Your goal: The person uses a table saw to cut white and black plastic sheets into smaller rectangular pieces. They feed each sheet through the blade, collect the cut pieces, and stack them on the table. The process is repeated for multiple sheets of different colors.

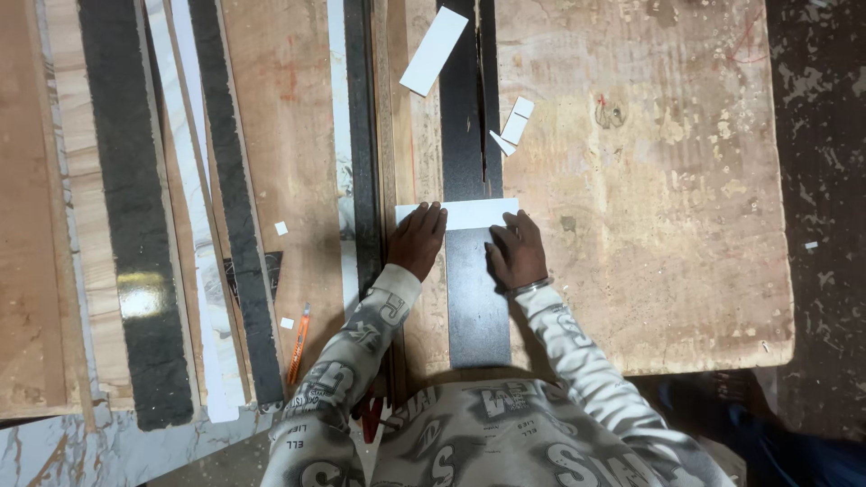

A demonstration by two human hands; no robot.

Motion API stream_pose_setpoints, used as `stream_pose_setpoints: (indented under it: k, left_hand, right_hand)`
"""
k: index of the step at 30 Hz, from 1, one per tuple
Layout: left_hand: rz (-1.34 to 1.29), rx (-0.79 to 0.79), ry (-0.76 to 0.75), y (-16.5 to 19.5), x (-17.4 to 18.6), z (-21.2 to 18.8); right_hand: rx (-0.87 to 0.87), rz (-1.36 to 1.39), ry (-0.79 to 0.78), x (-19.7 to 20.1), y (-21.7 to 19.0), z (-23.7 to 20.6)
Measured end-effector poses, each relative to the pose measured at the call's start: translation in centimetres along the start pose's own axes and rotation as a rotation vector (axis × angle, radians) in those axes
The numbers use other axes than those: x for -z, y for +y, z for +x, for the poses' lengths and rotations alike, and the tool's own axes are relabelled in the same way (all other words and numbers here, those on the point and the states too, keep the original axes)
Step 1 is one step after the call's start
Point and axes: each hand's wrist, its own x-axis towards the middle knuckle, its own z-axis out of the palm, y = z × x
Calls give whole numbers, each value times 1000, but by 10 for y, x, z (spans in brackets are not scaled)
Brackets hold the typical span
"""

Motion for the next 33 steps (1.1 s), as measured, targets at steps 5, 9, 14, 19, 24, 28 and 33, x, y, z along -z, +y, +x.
stream_pose_setpoints:
  k: [5,9,14,19,24,28,33]
  left_hand:
    - [-47,28,-59,-10,-21,8]
    - [-14,38,-27,-22,-38,26]
    - [75,13,-9,-41,-52,53]
    - [84,18,66,-55,-62,77]
    - [83,29,2,-66,-65,98]
    - [317,-10,-95,-89,-65,147]
    - [209,-7,-42,-136,-62,230]
  right_hand:
    - [57,41,55,1,-11,-15]
    - [-59,107,-9,14,-17,-25]
    - [49,147,41,30,-17,-27]
    - [53,124,68,35,-18,-21]
    - [-17,139,22,36,-20,-21]
    - [-10,177,44,31,-12,-22]
    - [-45,203,46,26,-2,-22]
